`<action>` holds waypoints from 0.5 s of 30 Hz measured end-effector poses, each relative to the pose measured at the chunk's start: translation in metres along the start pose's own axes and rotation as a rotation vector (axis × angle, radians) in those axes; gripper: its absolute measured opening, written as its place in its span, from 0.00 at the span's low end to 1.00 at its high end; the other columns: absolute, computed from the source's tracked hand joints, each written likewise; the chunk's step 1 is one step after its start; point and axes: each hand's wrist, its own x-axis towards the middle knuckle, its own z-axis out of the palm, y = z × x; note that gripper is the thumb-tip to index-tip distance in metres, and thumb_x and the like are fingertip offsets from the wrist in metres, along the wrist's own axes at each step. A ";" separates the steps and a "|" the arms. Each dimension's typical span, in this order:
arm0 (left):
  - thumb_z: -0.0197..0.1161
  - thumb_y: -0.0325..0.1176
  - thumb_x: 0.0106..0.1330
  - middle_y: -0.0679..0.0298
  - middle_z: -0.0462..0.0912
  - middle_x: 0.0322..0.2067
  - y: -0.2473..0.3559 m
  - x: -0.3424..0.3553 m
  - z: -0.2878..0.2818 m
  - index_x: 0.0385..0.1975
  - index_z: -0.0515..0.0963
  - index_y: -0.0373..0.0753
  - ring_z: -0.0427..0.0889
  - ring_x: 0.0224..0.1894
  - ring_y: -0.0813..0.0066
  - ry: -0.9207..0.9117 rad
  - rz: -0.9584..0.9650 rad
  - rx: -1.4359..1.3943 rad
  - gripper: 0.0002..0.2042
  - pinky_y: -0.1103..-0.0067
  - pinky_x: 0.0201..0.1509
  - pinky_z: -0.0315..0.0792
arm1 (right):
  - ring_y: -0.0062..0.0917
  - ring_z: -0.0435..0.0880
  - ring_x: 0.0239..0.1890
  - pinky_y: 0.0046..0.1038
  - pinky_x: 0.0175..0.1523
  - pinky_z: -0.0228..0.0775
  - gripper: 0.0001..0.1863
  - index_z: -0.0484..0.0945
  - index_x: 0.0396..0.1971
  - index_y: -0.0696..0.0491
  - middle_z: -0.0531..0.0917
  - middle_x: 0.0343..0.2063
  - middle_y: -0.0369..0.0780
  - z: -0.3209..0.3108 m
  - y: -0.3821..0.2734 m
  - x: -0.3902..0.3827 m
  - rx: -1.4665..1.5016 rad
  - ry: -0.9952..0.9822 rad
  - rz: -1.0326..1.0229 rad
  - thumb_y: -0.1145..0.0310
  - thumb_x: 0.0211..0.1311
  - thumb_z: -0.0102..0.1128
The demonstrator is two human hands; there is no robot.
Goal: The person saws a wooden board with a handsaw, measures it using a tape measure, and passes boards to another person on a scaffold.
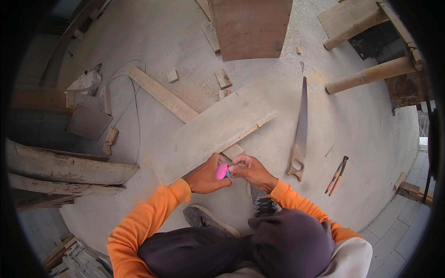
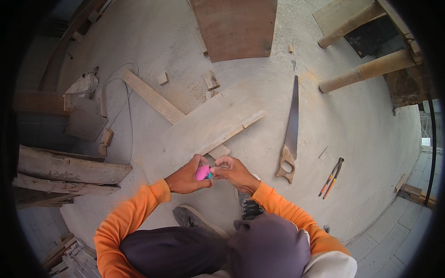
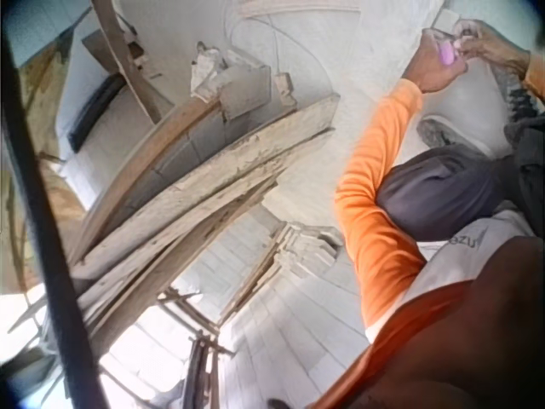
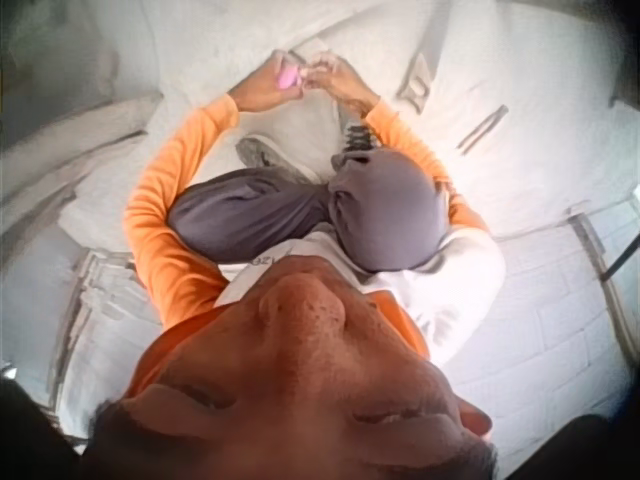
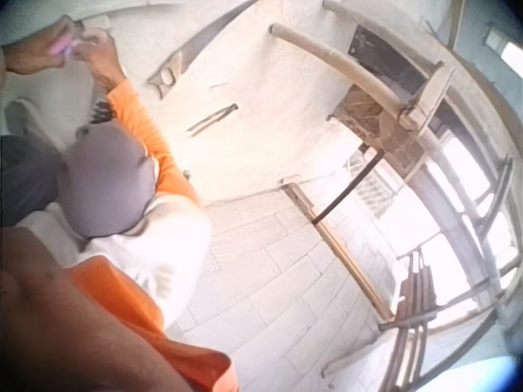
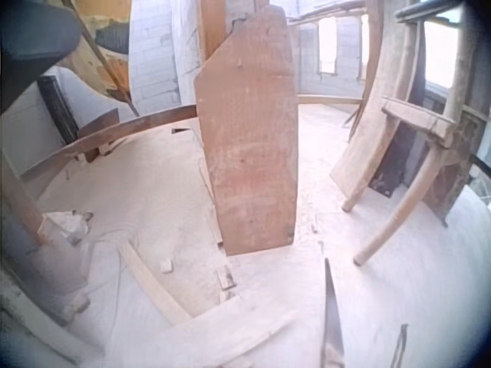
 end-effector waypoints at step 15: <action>0.63 0.44 0.62 0.54 0.86 0.38 -0.043 0.001 -0.078 0.50 0.81 0.37 0.83 0.41 0.63 0.319 -0.282 0.082 0.22 0.73 0.50 0.75 | 0.20 0.81 0.36 0.23 0.42 0.73 0.14 0.80 0.43 0.61 0.85 0.34 0.38 -0.087 -0.151 0.059 -0.293 0.638 -0.473 0.70 0.61 0.72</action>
